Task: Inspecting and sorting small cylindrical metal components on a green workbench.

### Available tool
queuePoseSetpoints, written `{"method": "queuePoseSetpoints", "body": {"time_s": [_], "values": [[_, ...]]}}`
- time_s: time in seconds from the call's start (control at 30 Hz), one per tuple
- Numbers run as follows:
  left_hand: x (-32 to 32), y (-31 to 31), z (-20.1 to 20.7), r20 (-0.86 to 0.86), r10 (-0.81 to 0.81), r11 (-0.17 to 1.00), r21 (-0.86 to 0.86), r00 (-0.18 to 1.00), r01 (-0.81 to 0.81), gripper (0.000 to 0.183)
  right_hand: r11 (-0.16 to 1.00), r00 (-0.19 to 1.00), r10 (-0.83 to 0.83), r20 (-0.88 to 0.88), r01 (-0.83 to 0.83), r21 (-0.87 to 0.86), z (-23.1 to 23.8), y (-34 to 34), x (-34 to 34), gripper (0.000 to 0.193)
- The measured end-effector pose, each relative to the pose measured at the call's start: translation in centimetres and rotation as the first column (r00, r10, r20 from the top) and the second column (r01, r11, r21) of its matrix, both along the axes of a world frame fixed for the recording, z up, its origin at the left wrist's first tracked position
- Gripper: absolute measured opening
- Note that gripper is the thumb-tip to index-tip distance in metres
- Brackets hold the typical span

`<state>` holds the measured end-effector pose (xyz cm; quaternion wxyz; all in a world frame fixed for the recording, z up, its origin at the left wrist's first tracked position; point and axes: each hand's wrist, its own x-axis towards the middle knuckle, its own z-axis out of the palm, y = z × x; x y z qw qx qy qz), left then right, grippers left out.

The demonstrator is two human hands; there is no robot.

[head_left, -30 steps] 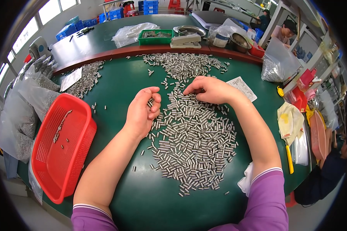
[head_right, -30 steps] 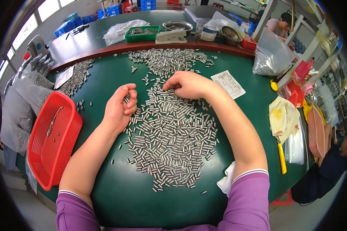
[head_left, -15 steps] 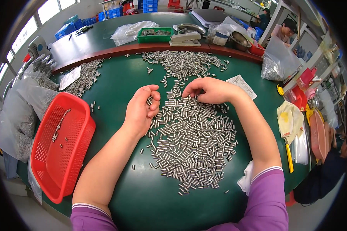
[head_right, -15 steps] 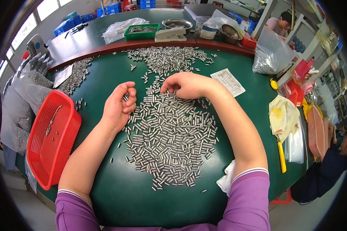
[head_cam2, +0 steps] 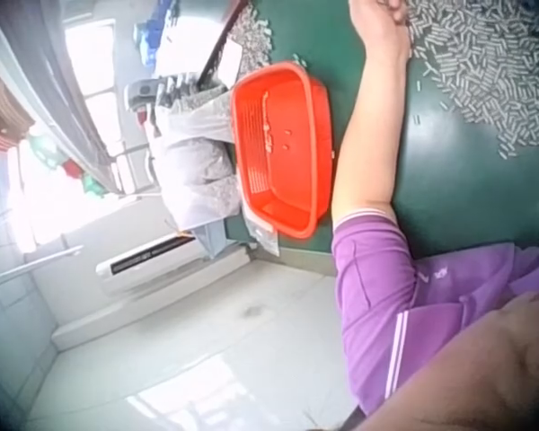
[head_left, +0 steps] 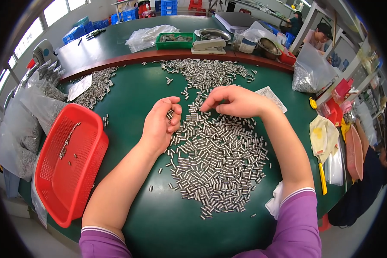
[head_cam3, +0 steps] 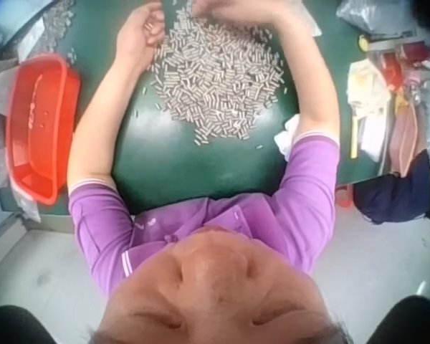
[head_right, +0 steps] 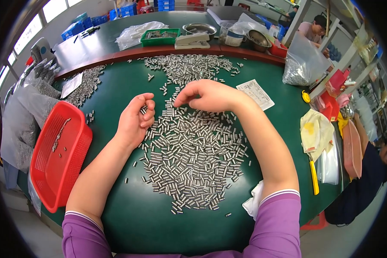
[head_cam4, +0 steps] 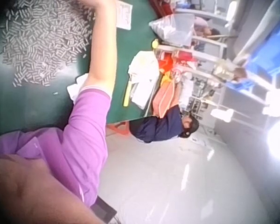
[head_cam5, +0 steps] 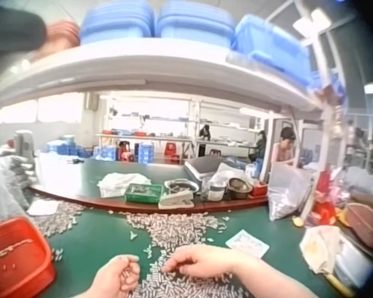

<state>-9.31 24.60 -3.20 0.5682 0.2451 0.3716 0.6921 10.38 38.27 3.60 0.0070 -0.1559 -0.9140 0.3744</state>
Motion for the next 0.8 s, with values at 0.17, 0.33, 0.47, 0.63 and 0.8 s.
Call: {"method": "queuePoseSetpoints", "body": {"time_s": [0.17,0.33,0.47,0.63,0.8], "values": [[0.5,0.3,0.2,-0.011,0.011,1.000,-0.017,1.000,-0.011,0.023,0.880,0.984,-0.035,-0.172,0.112,0.461,-4.7,-1.6,-2.3,0.042],[0.0,-0.3,0.0,-0.045,0.004,1.000,0.031,0.999,-0.002,0.023,0.942,0.998,0.051,-0.036,-0.036,0.334,-2.2,-3.1,-1.9,0.035],[0.0,0.1,-0.2,-0.021,0.008,0.999,0.044,1.000,-0.007,0.024,0.948,0.998,0.061,0.008,-0.060,0.312,-1.9,-3.6,-1.8,0.038],[-0.2,-0.4,-0.5,-0.010,0.019,0.998,0.068,1.000,-0.019,0.023,0.950,0.993,0.079,0.091,-0.103,0.296,-0.7,-4.4,-1.5,0.039],[-0.2,-0.4,-0.6,-0.016,0.005,0.997,0.074,1.000,-0.003,0.023,0.862,0.953,0.021,-0.303,0.137,0.488,-4.4,-4.5,-3.1,0.044]]}}
